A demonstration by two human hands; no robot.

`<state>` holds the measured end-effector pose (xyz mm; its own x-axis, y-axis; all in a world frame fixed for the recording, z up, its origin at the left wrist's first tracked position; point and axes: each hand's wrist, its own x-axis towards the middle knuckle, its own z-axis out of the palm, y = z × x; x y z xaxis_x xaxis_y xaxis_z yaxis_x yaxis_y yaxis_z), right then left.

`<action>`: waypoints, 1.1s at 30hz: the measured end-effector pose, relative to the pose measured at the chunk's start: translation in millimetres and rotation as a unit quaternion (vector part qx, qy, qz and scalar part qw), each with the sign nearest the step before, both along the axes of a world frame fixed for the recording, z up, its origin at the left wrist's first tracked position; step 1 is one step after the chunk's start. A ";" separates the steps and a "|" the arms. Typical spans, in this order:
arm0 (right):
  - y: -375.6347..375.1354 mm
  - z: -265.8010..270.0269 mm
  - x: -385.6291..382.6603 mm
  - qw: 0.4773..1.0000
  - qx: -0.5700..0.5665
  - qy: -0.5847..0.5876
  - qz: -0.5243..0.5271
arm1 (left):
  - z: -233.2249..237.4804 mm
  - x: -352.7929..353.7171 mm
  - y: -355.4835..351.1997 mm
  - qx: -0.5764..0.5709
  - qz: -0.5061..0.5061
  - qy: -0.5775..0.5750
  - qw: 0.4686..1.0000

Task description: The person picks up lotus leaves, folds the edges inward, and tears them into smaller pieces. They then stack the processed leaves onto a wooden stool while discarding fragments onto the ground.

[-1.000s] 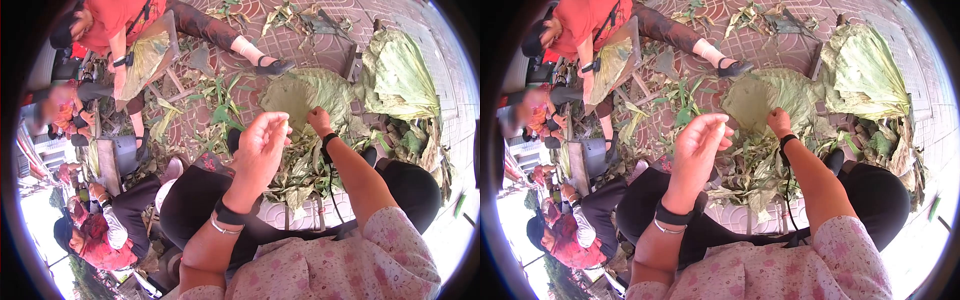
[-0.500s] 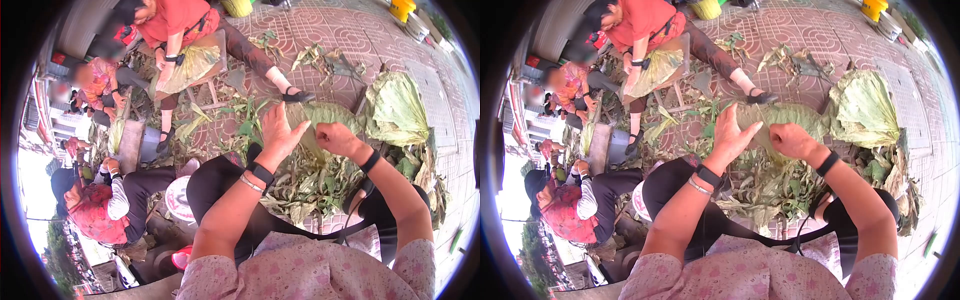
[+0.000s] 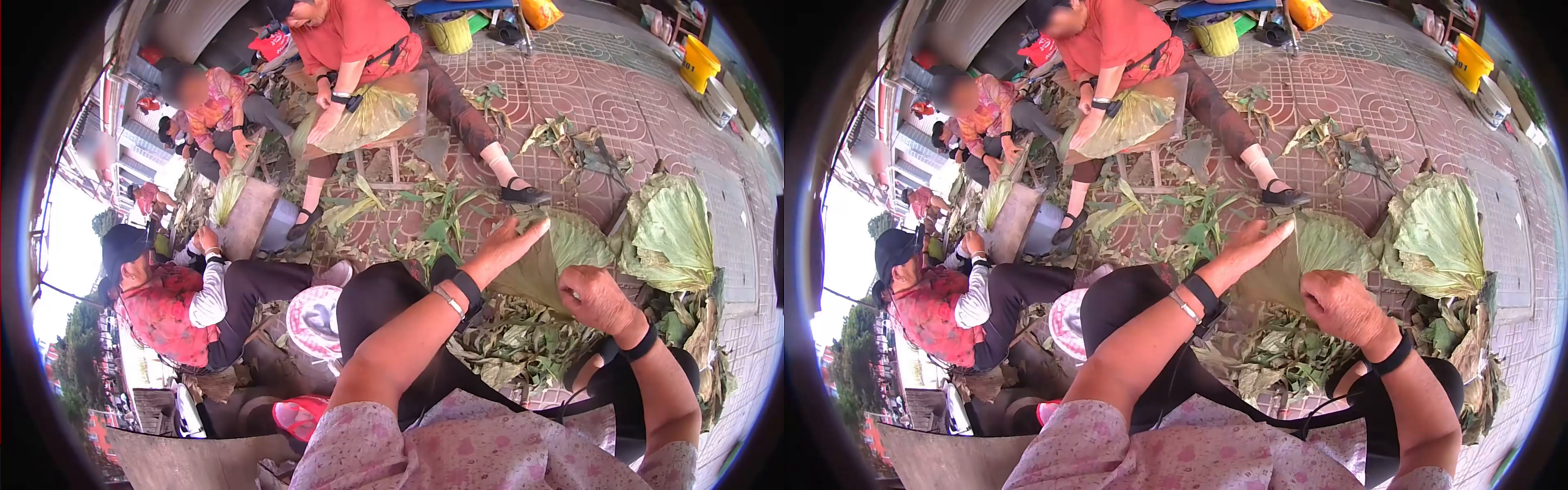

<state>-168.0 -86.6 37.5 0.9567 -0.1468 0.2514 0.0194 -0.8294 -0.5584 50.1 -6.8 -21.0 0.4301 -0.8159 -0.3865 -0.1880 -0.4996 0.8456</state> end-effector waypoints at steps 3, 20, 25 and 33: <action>0.3 3.8 1.8 1.000 0.013 -0.001 0.016 | 14.0 -14.3 1.9 -0.070 -0.057 0.077 0.993; -22.1 -29.4 -6.1 0.936 0.317 0.021 -0.150 | -1.5 -27.0 -8.0 -0.259 -0.010 0.337 0.905; -25.8 -42.8 3.7 0.855 0.471 -0.042 -0.214 | 1.5 -37.4 -10.0 -0.274 -0.015 0.371 0.887; -58.5 -46.0 -3.6 0.883 0.407 -0.067 -0.223 | 8.6 -36.5 -6.9 -0.240 -0.055 0.314 0.917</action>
<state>-171.6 -145.1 -8.5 0.7274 -0.6862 -0.0040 -0.0959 -0.0959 -0.9908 13.6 -13.6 -12.4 0.1502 -0.9821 -0.1138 0.3852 -0.0479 0.9216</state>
